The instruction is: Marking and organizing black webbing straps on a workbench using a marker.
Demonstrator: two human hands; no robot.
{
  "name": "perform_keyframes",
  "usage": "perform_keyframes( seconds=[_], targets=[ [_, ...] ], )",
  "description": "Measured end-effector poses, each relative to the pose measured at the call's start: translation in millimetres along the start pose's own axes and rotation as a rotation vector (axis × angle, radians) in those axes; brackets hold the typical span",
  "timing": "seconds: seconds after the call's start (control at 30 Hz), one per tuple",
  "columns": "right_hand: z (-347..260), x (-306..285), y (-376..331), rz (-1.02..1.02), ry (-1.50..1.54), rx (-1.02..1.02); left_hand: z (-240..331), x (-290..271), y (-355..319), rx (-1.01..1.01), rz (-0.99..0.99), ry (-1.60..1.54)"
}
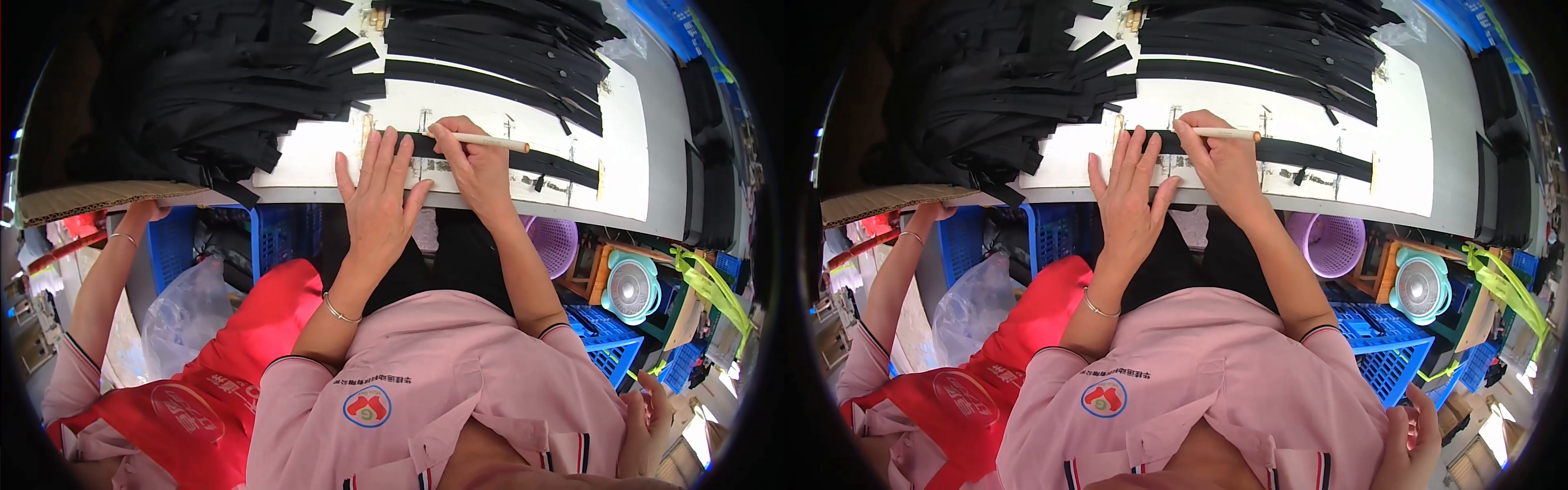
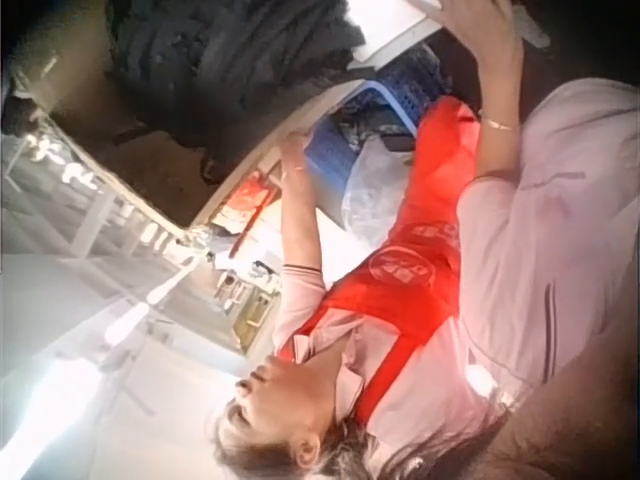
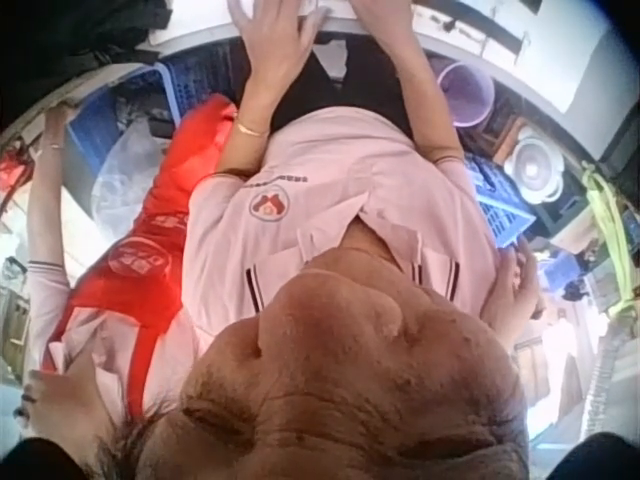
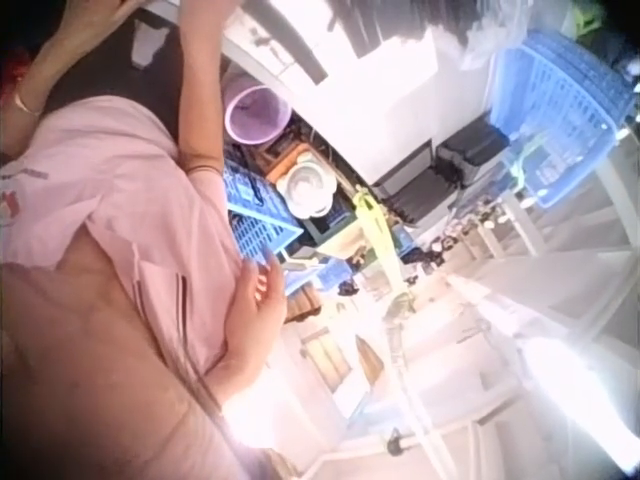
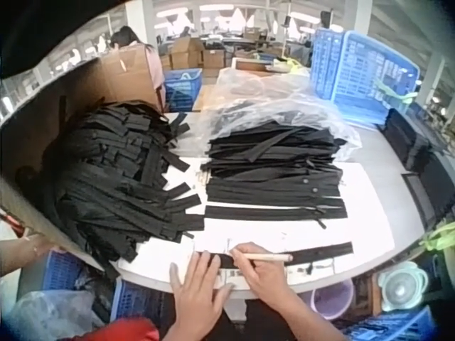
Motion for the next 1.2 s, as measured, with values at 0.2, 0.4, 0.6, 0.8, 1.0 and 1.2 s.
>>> perform_keyframes(
  seconds=[0.2,0.4,0.6,0.8,1.0,1.2],
  targets=[
    [-2.5,-5.7,-1.3,0.055,0.065,-0.02,1.5,0.3,-0.1,0.013,0.004,0.02],
    [-3.9,0.0,-4.9,-0.117,0.04,-0.009,1.9,0.0,-0.3,0.012,0.01,0.016],
    [2.0,4.8,-5.6,-0.139,0.0,0.021,1.6,0.8,-0.2,0.009,0.0,0.016],
    [-4.2,-45.6,-16.6,0.073,0.149,0.069,1.7,2.0,0.3,0.001,-0.023,0.036],
    [11.3,-110.7,-25.7,0.244,-0.173,0.124,2.0,1.6,-1.1,0.009,-0.022,0.039],
    [10.1,-111.1,-29.2,0.259,-0.208,0.033,3.5,1.6,-1.4,0.018,-0.017,0.045]
  ],
)
Point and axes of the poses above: each hand's wrist, its own y-axis towards the middle knuckle, its own x-axis out of the palm, z = x × y, the point moved 9 cm from there along y, towards the middle knuckle, and after that the axes turned 14 degrees about -x, right-handed, at the moved point
